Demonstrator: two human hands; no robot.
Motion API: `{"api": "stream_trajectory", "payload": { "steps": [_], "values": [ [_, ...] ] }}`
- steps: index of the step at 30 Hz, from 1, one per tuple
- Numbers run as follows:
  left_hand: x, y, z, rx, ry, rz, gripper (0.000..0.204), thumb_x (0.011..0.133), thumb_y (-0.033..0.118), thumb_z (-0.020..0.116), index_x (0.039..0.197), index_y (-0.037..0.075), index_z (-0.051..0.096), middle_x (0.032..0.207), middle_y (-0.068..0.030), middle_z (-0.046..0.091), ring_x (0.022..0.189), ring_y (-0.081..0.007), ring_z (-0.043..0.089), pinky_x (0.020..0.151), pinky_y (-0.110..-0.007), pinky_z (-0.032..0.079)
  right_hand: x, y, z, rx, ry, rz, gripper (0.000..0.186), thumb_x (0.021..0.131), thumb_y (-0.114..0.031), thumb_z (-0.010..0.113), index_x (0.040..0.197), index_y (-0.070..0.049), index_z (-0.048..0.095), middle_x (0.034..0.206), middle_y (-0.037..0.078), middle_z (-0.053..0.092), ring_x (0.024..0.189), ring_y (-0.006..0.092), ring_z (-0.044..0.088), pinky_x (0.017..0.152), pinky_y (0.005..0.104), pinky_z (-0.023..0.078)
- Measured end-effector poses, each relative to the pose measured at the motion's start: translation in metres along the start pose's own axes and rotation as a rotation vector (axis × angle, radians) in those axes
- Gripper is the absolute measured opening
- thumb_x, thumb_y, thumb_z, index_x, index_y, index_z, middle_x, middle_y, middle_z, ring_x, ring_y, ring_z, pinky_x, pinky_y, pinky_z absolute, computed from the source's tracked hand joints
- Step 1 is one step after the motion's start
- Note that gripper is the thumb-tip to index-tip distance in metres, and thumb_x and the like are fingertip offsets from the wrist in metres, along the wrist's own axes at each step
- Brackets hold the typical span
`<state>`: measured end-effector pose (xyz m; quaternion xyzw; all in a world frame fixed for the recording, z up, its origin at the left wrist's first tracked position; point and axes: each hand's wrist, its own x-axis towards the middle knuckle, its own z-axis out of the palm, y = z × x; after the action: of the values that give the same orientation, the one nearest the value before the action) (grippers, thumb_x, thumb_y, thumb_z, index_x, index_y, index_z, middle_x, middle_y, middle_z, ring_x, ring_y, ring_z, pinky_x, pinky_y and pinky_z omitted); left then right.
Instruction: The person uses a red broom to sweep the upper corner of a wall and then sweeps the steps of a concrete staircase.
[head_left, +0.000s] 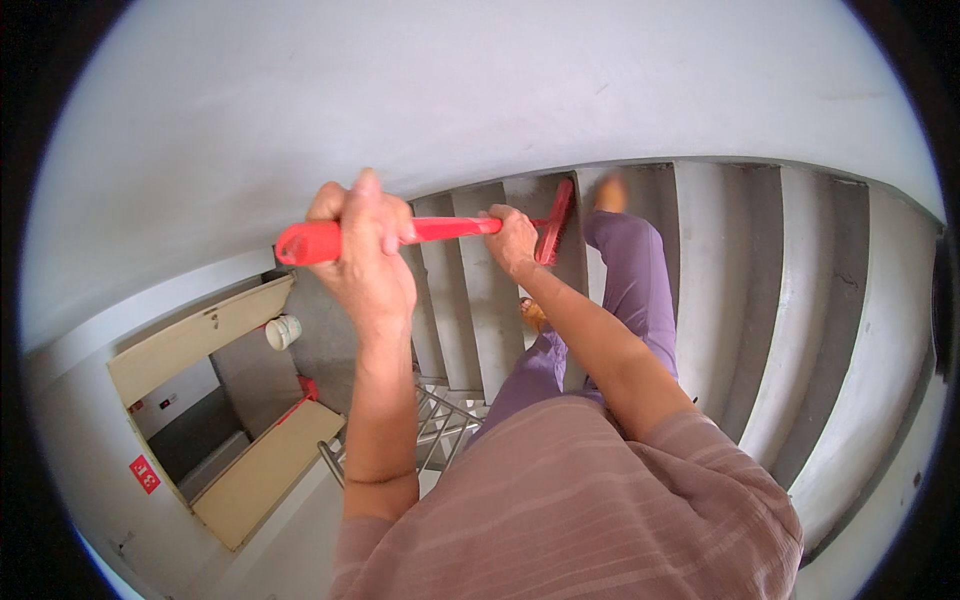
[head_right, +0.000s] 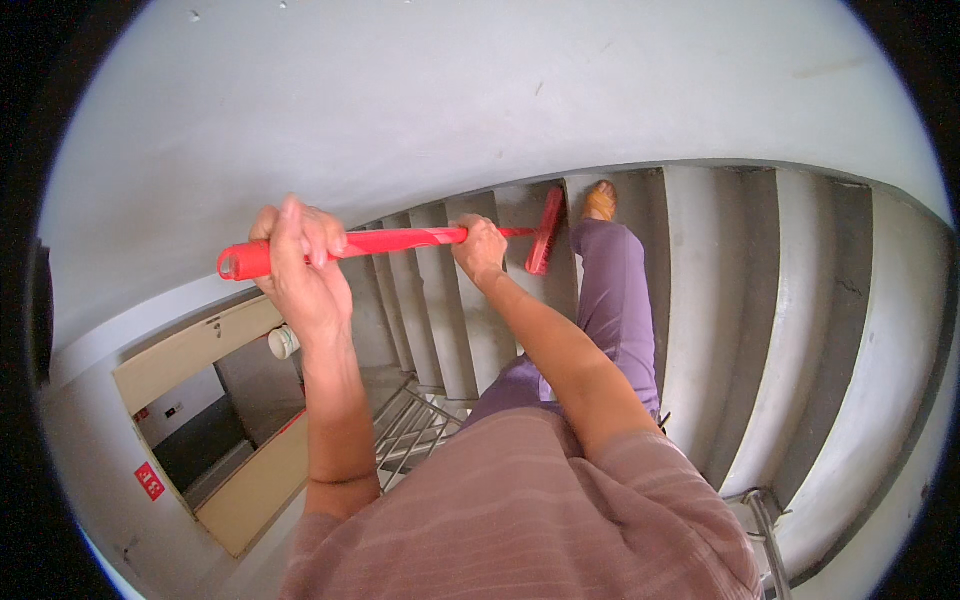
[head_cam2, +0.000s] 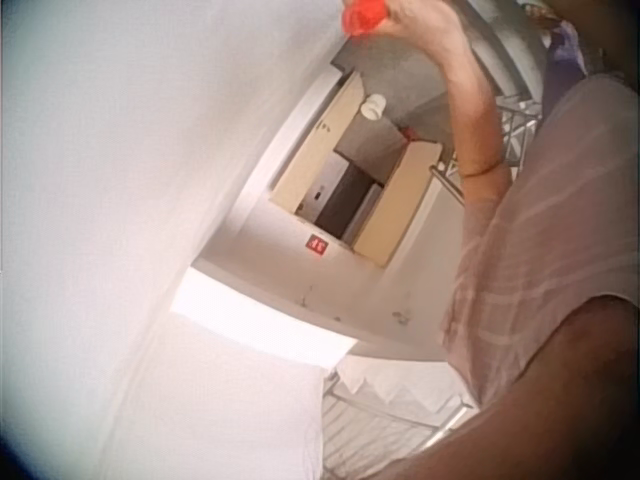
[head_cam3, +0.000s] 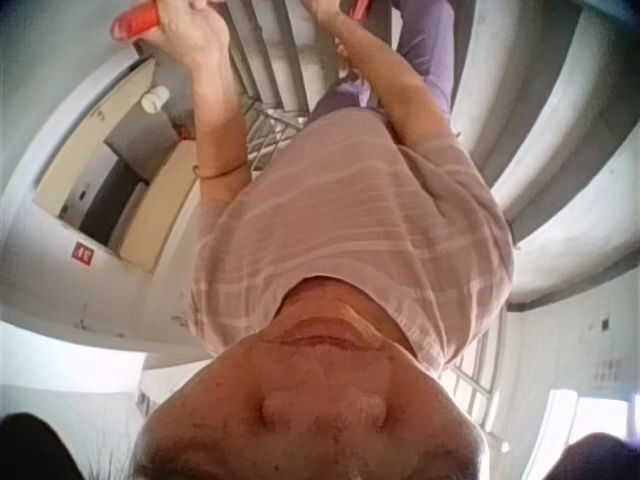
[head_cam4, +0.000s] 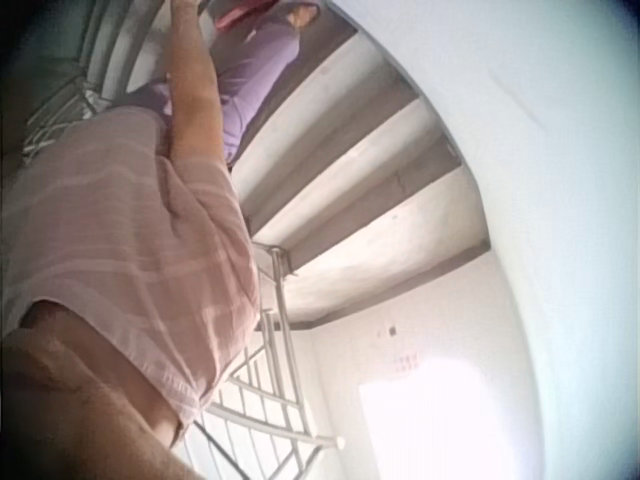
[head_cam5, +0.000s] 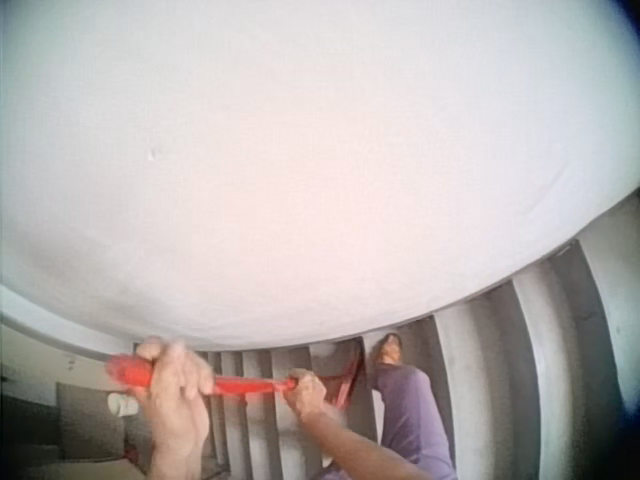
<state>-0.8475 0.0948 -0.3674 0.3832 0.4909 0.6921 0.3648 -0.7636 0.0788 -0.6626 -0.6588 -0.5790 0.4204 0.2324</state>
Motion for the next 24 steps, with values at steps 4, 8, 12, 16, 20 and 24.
{"api": "stream_trajectory", "payload": {
  "steps": [4, 8, 12, 16, 20, 24],
  "values": [
    [0.009, -0.002, -0.005, 0.073, 0.261, 0.067, 0.041, 0.097, 0.003, 0.063, 0.069, 0.014, 0.035, 0.054, 0.0004, 0.039, 0.048, -0.01, 0.036, 0.05, -0.03, 0.035, 0.015, 0.0, 0.029, -0.07, -0.116, -0.029, 0.018, 0.09, -0.03, 0.067, 0.096, -0.016, 0.077, 0.097, 0.016, 0.074, 0.101, 0.0388, 0.069, 0.089, 0.0491, 0.055],
    [-0.003, 0.015, -0.003, 0.178, 0.408, 0.108, 0.039, 0.098, 0.002, 0.06, 0.07, 0.013, 0.035, 0.054, 0.0005, 0.038, 0.048, -0.0107, 0.037, 0.051, -0.031, 0.037, -0.004, -0.011, 0.024, -0.095, -0.275, -0.111, 0.026, 0.091, -0.029, 0.061, 0.11, -0.017, 0.075, 0.114, 0.017, 0.073, 0.115, 0.0349, 0.066, 0.098, 0.0473, 0.052],
    [-0.009, 0.046, -0.01, 0.155, 0.095, 0.078, 0.033, 0.1, 0.005, 0.055, 0.073, 0.011, 0.037, 0.056, -0.0002, 0.039, 0.051, -0.0133, 0.041, 0.053, -0.032, 0.039, -0.018, -0.032, -0.007, -0.101, -0.468, -0.051, 0.027, 0.09, -0.031, 0.063, 0.111, -0.019, 0.075, 0.115, 0.016, 0.073, 0.115, 0.0352, 0.066, 0.098, 0.0477, 0.052],
    [0.005, 0.051, -0.048, -0.058, -0.2, 0.026, 0.029, 0.101, 0.009, 0.052, 0.075, 0.011, 0.039, 0.057, -0.001, 0.041, 0.052, -0.015, 0.041, 0.054, -0.033, 0.04, -0.014, -0.024, -0.013, -0.151, -0.371, -0.032, 0.027, 0.09, -0.032, 0.064, 0.112, -0.02, 0.075, 0.114, 0.015, 0.073, 0.114, 0.0342, 0.067, 0.097, 0.0472, 0.053],
    [-0.004, 0.017, -0.052, -0.031, -0.06, -0.077, 0.032, 0.101, 0.01, 0.053, 0.073, 0.012, 0.038, 0.057, -0.0004, 0.039, 0.051, -0.014, 0.038, 0.054, -0.033, 0.039, 0.009, 0.009, 0.006, -0.224, -0.324, -0.113, 0.025, 0.088, -0.032, 0.065, 0.108, -0.021, 0.077, 0.108, 0.016, 0.074, 0.107, 0.0354, 0.069, 0.094, 0.0471, 0.055],
    [-0.039, 0.009, -0.032, 0.091, 0.196, -0.029, 0.036, 0.101, 0.009, 0.054, 0.07, 0.013, 0.036, 0.056, 0.0005, 0.037, 0.049, -0.0115, 0.035, 0.054, -0.031, 0.037, 0.001, 0.017, 0.025, -0.25, -0.477, -0.136, 0.029, 0.091, -0.034, 0.061, 0.112, -0.02, 0.075, 0.114, 0.015, 0.073, 0.111, 0.0342, 0.068, 0.098, 0.0469, 0.053]
  ]
}}
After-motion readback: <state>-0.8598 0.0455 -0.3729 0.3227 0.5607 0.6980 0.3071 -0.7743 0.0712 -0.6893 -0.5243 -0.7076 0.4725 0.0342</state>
